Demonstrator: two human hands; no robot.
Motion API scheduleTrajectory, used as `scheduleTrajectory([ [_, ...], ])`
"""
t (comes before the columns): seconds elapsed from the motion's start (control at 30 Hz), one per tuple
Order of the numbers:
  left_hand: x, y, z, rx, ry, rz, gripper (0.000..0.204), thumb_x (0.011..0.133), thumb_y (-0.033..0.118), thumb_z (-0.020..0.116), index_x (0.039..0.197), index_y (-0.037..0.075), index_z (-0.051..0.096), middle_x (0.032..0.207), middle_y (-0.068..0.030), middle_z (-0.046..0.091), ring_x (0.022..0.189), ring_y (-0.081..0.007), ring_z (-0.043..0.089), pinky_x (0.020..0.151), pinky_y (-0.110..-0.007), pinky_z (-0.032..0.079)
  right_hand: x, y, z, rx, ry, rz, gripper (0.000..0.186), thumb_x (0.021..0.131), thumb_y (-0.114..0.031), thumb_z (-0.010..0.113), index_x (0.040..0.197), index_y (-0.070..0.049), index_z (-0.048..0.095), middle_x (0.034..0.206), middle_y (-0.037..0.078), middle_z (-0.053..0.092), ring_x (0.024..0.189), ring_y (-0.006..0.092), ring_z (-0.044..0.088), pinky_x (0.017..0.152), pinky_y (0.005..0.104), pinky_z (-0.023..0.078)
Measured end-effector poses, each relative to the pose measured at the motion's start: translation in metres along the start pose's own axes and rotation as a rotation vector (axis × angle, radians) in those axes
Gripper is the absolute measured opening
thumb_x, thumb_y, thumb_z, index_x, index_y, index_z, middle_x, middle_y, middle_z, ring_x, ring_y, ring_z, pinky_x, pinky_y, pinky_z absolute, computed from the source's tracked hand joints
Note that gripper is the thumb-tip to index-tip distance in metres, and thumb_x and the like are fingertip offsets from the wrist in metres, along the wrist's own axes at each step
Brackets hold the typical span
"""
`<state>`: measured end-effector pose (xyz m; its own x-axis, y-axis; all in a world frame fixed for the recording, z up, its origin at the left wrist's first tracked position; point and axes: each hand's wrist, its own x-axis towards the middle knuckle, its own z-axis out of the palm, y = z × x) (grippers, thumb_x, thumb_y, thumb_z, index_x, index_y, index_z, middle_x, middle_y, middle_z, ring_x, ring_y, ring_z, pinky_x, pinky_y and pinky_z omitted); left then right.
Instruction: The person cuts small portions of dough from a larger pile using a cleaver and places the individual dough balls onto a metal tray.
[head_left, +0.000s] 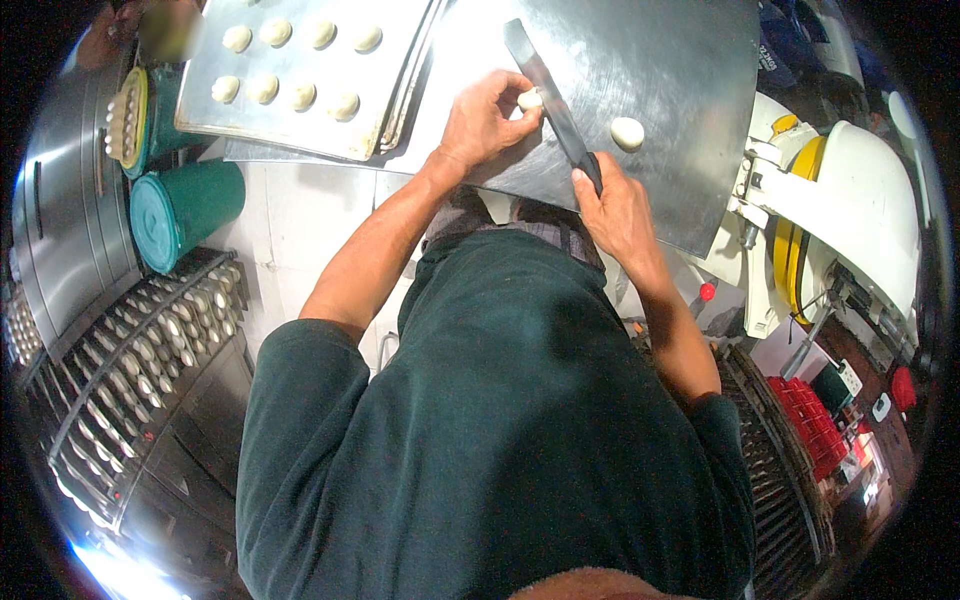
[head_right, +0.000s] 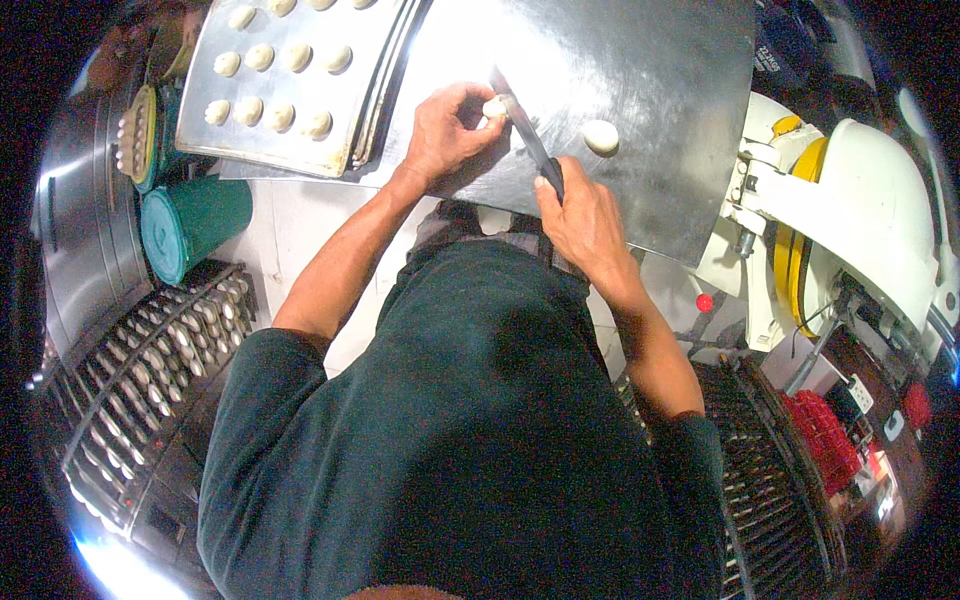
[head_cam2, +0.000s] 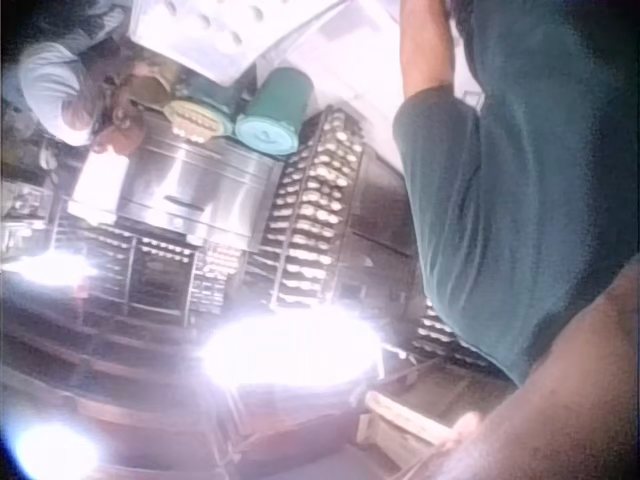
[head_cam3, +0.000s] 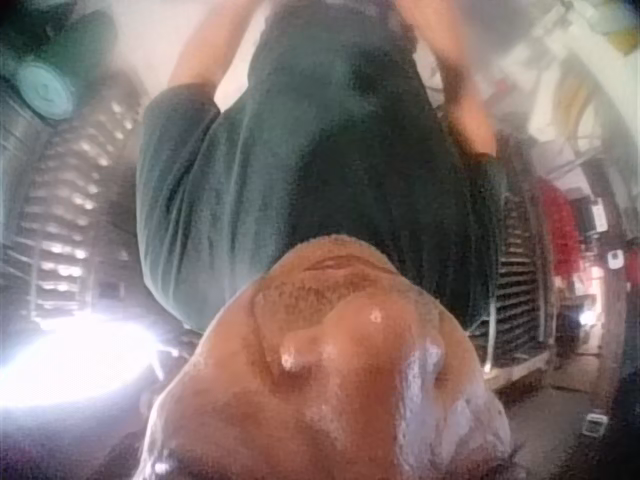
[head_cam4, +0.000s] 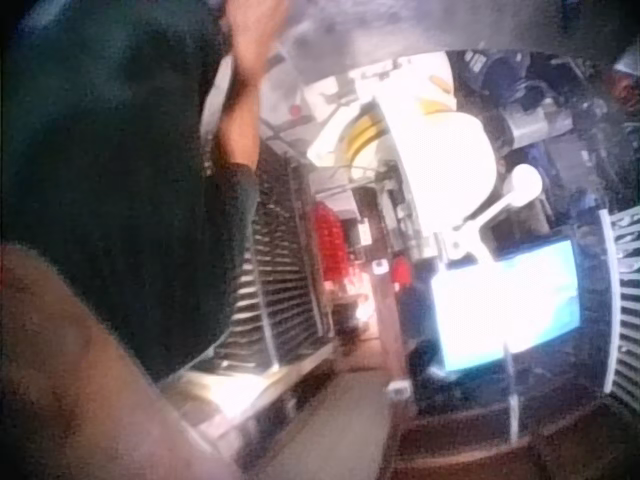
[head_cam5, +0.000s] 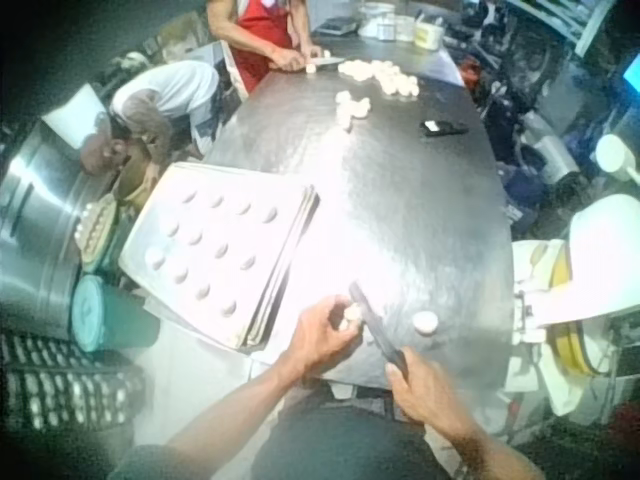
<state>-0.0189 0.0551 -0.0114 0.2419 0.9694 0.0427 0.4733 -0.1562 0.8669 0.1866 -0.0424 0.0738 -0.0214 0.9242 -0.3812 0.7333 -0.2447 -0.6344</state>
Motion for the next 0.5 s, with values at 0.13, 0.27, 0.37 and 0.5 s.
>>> scheduleTrajectory([
  [0.13,-0.003,-0.004,0.002,0.021,0.164,0.196,0.040,0.081,0.026,0.083,0.113,0.007,0.070,0.098,-0.0116,0.073,0.094,-0.0263,0.071,0.081,-0.037,0.056,-0.024,0.000,-0.015,0.060,0.005,0.004,0.026,0.100,-0.023,0.061,0.114,-0.002,0.059,0.083,0.028,0.067,0.082,0.0509,0.067,0.070,0.0542,0.051],
  [0.27,-0.005,0.000,-0.004,-0.031,0.055,0.163,0.039,0.082,0.026,0.083,0.113,0.006,0.070,0.097,-0.0107,0.073,0.093,-0.0262,0.071,0.082,-0.037,0.057,-0.039,0.000,-0.016,0.059,0.037,0.010,0.027,0.100,-0.024,0.062,0.116,-0.002,0.059,0.084,0.028,0.067,0.083,0.0503,0.068,0.071,0.0530,0.052],
  [0.37,-0.007,0.000,0.000,-0.013,0.075,0.083,0.039,0.082,0.027,0.084,0.112,0.007,0.070,0.097,-0.0095,0.073,0.090,-0.0258,0.071,0.081,-0.037,0.057,-0.041,-0.002,-0.012,0.049,0.030,0.027,0.027,0.101,-0.024,0.062,0.116,-0.003,0.059,0.084,0.028,0.067,0.084,0.0506,0.068,0.071,0.0536,0.051],
  [0.5,-0.008,-0.001,-0.002,-0.015,0.072,0.109,0.039,0.080,0.028,0.086,0.111,0.009,0.071,0.096,-0.0100,0.073,0.088,-0.0250,0.071,0.079,-0.037,0.057,-0.042,0.007,-0.008,0.023,0.011,0.016,0.026,0.100,-0.024,0.062,0.115,-0.003,0.060,0.083,0.028,0.067,0.083,0.0516,0.067,0.071,0.0545,0.051],
])
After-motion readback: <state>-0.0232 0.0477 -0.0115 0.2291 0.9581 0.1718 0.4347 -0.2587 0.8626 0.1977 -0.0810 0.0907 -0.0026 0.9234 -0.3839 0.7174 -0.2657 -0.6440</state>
